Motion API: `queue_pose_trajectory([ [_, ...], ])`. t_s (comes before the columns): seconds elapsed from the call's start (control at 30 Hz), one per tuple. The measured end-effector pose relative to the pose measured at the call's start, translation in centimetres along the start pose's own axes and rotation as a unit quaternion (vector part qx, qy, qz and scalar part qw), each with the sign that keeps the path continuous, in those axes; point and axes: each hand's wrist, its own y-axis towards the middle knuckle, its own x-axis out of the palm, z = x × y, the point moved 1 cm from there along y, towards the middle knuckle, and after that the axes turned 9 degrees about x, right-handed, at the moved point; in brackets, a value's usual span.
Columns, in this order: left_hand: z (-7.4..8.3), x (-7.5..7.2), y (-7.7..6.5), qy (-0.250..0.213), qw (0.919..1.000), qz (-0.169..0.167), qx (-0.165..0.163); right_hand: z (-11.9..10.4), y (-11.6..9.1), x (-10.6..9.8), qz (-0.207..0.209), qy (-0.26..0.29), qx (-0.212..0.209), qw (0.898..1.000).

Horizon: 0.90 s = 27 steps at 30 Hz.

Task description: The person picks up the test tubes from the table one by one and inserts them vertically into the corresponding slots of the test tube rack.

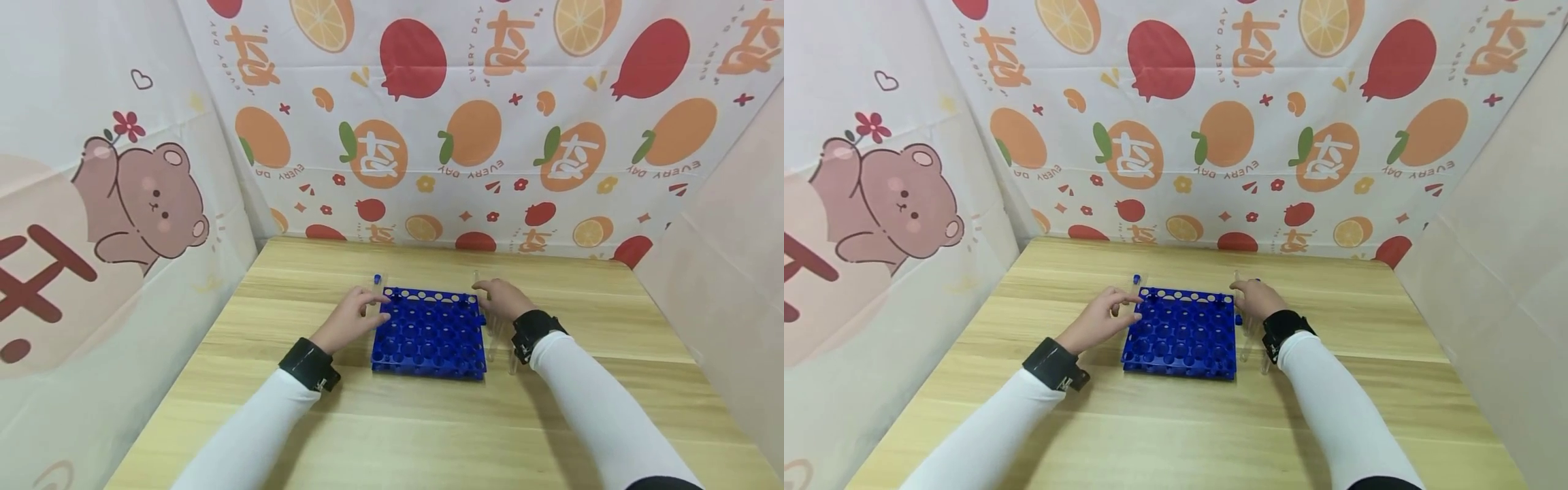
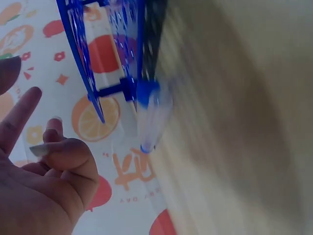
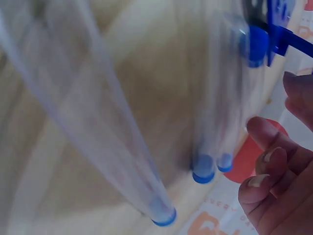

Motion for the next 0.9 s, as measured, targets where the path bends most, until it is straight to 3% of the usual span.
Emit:
queue_pose_trajectory([
  [0.37, 0.5, 3.0, -2.0, 0.038, 0.9992, 0.003, 0.008, 0.2, 0.0, 2.2, -0.007, 0.011, 0.025, 1.0],
  [0.53, 0.5, 3.4, -2.2, 0.049, 0.9986, -0.003, -0.017, 0.4, 0.2, 2.4, -0.007, 0.013, 0.023, 1.0],
  [0.7, 0.5, 3.4, -2.1, 0.054, 0.9964, 0.005, -0.065, 1.0, 0.5, 1.6, 0.016, 0.065, 0.039, 0.997],
  [0.9, 0.2, 3.3, -1.7, 0.042, 0.9956, -0.002, -0.084, 1.9, 0.8, 0.5, 0.051, 0.154, 0.034, 0.986],
])
